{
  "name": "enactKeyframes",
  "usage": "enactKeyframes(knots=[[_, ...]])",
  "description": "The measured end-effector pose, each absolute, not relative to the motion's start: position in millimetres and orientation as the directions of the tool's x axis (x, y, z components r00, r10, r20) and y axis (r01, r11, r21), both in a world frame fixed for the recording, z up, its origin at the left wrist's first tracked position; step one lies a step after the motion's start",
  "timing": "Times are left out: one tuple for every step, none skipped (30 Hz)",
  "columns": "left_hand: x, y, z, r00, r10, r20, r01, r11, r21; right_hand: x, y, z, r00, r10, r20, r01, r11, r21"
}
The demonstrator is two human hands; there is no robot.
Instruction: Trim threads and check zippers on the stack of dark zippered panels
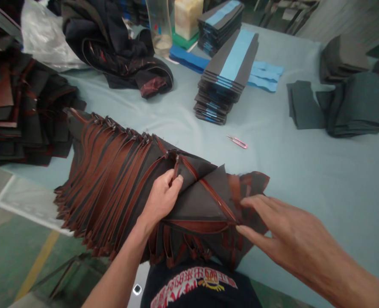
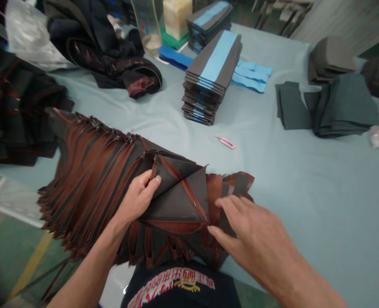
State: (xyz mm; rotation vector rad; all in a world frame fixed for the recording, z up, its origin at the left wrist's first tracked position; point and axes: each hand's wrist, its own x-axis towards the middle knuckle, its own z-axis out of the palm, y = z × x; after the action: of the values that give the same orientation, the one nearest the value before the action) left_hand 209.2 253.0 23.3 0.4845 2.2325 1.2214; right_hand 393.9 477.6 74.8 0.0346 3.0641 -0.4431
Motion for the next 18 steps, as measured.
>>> enactKeyframes(knots=[[215, 255, 27, -0.773, 0.554, -0.309, 0.018, 0.506, 0.862, 379, 477, 79, -0.999, -0.019, -0.037, -0.007, 0.953, -0.304], [220, 257, 31, -0.763, 0.561, -0.322, -0.014, 0.484, 0.875, 363, 475, 82, -0.998, -0.046, -0.031, -0.034, 0.946, -0.321], [225, 259, 34, -0.757, 0.566, -0.327, -0.040, 0.459, 0.887, 348, 473, 85, -0.997, -0.061, -0.041, -0.045, 0.946, -0.322], [230, 260, 36, -0.753, 0.570, -0.329, -0.063, 0.435, 0.898, 334, 470, 87, -0.998, -0.058, -0.031, -0.045, 0.950, -0.310], [234, 261, 37, -0.749, 0.574, -0.331, -0.083, 0.413, 0.907, 322, 468, 89, -0.999, -0.029, -0.020, -0.023, 0.961, -0.274], [238, 262, 38, -0.747, 0.576, -0.333, -0.100, 0.398, 0.912, 313, 467, 92, -0.999, -0.025, -0.024, -0.018, 0.967, -0.253], [241, 262, 38, -0.746, 0.576, -0.335, -0.112, 0.387, 0.915, 306, 466, 96, -0.998, -0.048, -0.051, -0.033, 0.962, -0.270], [243, 261, 38, -0.745, 0.575, -0.338, -0.124, 0.378, 0.917, 303, 467, 99, -0.990, -0.094, -0.103, -0.056, 0.946, -0.319], [245, 260, 38, -0.746, 0.572, -0.342, -0.138, 0.370, 0.919, 301, 469, 103, -0.970, -0.167, -0.174, -0.085, 0.913, -0.400], [247, 259, 38, -0.746, 0.566, -0.350, -0.153, 0.365, 0.918, 300, 471, 106, -0.939, -0.242, -0.245, -0.097, 0.869, -0.485], [248, 258, 38, -0.745, 0.559, -0.365, -0.175, 0.364, 0.915, 301, 474, 109, -0.910, -0.285, -0.300, -0.083, 0.836, -0.543], [250, 257, 38, -0.738, 0.553, -0.387, -0.205, 0.363, 0.909, 302, 477, 110, -0.902, -0.274, -0.334, -0.048, 0.831, -0.554], [252, 256, 39, -0.726, 0.550, -0.412, -0.238, 0.362, 0.901, 303, 480, 109, -0.919, -0.211, -0.333, -0.008, 0.854, -0.521], [254, 255, 39, -0.714, 0.549, -0.435, -0.267, 0.360, 0.894, 303, 482, 108, -0.952, -0.115, -0.284, 0.031, 0.888, -0.460], [256, 255, 41, -0.702, 0.553, -0.450, -0.288, 0.358, 0.888, 303, 483, 105, -0.980, -0.021, -0.197, 0.060, 0.916, -0.396], [258, 256, 42, -0.691, 0.559, -0.458, -0.300, 0.356, 0.885, 303, 482, 103, -0.995, 0.027, -0.099, 0.060, 0.935, -0.350], [261, 256, 43, -0.686, 0.563, -0.461, -0.303, 0.355, 0.885, 302, 481, 100, -1.000, 0.012, -0.018, 0.017, 0.942, -0.334], [263, 257, 44, -0.687, 0.562, -0.461, -0.301, 0.357, 0.884, 302, 478, 98, -0.998, -0.051, 0.022, -0.055, 0.938, -0.343]])
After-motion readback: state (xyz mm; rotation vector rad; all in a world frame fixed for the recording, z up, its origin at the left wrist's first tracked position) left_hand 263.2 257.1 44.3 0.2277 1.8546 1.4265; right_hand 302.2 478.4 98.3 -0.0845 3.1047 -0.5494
